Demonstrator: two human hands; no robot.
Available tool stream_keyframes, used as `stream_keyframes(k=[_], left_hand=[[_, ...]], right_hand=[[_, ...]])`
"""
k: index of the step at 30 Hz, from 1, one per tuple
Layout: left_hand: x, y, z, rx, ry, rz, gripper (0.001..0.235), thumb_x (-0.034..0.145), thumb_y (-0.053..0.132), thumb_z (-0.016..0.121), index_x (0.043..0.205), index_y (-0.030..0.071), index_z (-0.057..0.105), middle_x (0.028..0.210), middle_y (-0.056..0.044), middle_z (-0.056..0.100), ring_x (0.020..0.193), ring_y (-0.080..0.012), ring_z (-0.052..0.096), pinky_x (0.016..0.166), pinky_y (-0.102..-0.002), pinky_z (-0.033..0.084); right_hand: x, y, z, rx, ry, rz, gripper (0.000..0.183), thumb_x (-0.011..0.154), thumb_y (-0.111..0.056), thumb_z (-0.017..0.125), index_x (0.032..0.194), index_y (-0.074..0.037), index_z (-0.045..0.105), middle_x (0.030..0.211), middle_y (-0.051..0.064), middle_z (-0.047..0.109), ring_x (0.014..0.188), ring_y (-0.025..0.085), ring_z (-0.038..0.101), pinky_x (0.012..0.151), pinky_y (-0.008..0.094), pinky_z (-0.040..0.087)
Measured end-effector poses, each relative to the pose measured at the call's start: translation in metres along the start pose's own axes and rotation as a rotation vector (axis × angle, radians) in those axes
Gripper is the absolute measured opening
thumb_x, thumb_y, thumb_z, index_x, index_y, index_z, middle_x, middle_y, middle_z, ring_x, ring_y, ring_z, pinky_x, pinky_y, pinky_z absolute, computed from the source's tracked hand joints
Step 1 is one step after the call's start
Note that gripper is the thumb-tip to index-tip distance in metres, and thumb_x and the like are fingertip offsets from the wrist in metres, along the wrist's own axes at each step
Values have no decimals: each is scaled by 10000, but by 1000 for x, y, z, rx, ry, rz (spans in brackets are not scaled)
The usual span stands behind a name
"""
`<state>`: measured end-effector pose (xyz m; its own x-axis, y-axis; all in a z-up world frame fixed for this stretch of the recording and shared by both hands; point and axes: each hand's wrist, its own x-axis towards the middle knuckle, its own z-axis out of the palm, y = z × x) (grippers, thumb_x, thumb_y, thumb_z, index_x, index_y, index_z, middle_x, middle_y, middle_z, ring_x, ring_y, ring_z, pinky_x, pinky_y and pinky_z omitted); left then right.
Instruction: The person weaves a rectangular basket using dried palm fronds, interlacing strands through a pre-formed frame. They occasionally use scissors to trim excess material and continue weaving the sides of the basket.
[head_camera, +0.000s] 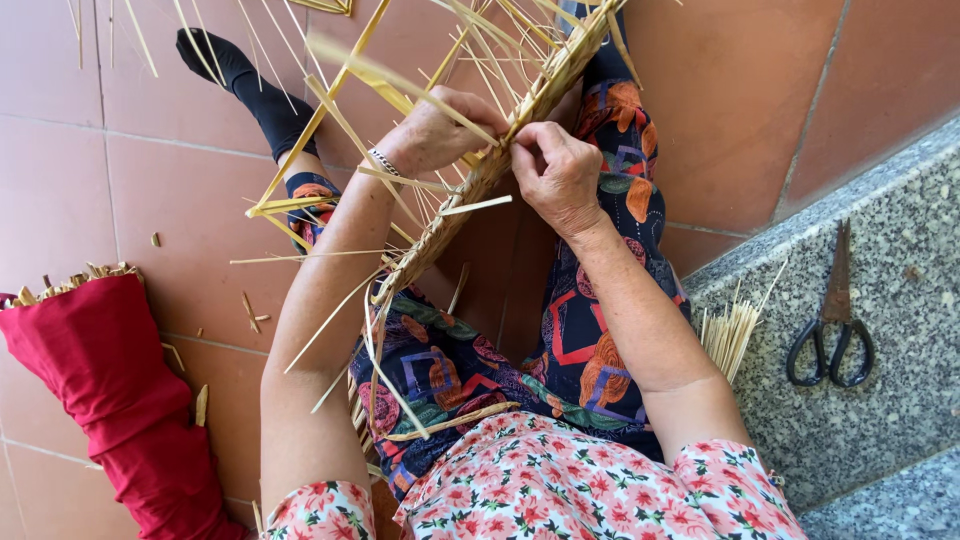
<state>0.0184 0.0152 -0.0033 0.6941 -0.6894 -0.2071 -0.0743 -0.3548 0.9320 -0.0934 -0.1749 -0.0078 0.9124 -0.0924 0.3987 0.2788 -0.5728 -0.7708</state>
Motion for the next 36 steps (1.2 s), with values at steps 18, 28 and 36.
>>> stream_keyframes(k=[18,28,36], left_hand=[[-199,1,-38,-378,599,-51,153,1070,30,652,1200,-29,709,1026,-72,744,870,-115,685,781,-248,587],[-348,-32,77,515,603,-156,201,987,193,732,1131,52,744,1029,-38,742,949,-135,633,851,-314,522],[-305,-65,102,-327,840,-242,251,1098,205,533,1179,21,684,946,-41,631,838,-84,563,740,-244,488]], right_hand=[[3,91,-48,217,144,227,172,1052,3,706,1208,-29,640,1037,6,656,887,94,615,801,265,563],[63,78,-46,552,-197,600,655,999,-351,680,1530,-97,393,1433,22,630,1262,84,617,841,281,517],[37,80,-43,343,-169,158,793,1054,-467,850,1551,-46,399,1504,134,601,1363,253,656,1189,389,558]])
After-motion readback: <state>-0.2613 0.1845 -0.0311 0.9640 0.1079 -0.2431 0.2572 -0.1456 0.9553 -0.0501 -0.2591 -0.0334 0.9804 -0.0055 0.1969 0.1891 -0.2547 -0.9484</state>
